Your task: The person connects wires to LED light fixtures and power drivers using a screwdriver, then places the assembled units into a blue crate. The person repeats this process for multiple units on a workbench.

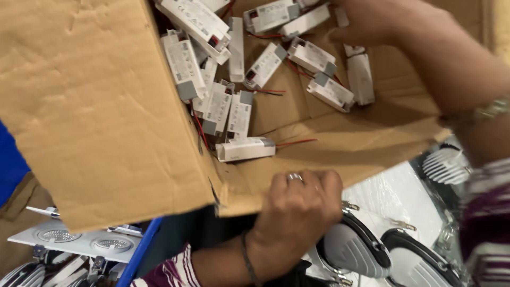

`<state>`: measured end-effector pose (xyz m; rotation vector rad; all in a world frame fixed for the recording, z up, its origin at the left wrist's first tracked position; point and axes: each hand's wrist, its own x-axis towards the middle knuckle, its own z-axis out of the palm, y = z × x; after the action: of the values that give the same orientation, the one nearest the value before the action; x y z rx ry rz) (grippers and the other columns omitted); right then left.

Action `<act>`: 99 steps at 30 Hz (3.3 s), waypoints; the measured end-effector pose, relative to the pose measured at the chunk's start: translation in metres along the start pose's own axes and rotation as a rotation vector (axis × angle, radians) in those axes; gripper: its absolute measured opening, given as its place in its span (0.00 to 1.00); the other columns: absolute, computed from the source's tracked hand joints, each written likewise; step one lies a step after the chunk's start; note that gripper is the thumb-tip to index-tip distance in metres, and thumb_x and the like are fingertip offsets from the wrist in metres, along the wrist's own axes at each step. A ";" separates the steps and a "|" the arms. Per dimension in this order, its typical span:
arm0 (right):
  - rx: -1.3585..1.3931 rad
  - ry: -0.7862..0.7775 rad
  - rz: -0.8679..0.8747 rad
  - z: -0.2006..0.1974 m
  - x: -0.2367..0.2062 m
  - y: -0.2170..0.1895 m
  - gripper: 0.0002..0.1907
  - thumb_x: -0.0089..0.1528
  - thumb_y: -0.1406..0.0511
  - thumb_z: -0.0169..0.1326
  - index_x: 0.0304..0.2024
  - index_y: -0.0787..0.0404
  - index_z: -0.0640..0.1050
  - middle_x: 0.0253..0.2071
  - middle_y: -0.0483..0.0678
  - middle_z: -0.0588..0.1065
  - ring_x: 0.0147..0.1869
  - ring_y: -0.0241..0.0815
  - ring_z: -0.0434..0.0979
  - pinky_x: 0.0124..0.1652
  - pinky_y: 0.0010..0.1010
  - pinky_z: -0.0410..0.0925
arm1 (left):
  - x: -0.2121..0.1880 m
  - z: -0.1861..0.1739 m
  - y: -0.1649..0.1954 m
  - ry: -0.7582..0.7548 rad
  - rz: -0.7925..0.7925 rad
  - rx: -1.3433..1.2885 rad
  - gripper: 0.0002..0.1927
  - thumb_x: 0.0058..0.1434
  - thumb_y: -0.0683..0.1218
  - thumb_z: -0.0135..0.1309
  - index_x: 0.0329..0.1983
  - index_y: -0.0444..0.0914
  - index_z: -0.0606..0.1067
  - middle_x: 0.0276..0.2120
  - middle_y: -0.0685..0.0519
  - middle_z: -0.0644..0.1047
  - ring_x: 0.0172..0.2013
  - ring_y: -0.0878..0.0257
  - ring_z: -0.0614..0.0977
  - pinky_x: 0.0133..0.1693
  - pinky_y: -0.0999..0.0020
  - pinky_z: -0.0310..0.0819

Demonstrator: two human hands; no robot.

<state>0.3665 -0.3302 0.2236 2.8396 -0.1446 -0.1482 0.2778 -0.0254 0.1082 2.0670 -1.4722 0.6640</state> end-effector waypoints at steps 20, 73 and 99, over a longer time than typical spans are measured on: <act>-0.174 -0.184 -0.022 0.071 0.049 -0.021 0.51 0.57 0.55 0.62 0.79 0.29 0.54 0.71 0.62 0.59 0.70 0.68 0.62 0.52 0.54 0.72 | -0.017 0.008 -0.010 0.118 -0.048 -0.099 0.06 0.60 0.43 0.51 0.28 0.36 0.72 0.24 0.47 0.75 0.27 0.60 0.78 0.33 0.68 0.70; 0.539 0.035 0.319 0.103 0.001 0.019 0.27 0.72 0.53 0.51 0.68 0.60 0.70 0.61 0.61 0.74 0.65 0.58 0.74 0.62 0.48 0.66 | -0.015 -0.009 -0.019 0.081 -0.027 -0.043 0.07 0.60 0.43 0.50 0.27 0.38 0.72 0.23 0.50 0.73 0.28 0.60 0.78 0.37 0.69 0.70; 0.553 -0.159 0.315 0.075 0.001 0.016 0.25 0.61 0.68 0.56 0.62 0.56 0.75 0.54 0.50 0.78 0.54 0.42 0.77 0.49 0.38 0.71 | -0.013 -0.019 -0.027 0.074 0.016 0.070 0.06 0.59 0.41 0.49 0.26 0.39 0.72 0.22 0.49 0.74 0.26 0.64 0.77 0.29 0.73 0.64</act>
<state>0.3574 -0.3673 0.1565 3.2891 -0.7712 -0.3063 0.2982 0.0036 0.1109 2.0619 -1.4446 0.8005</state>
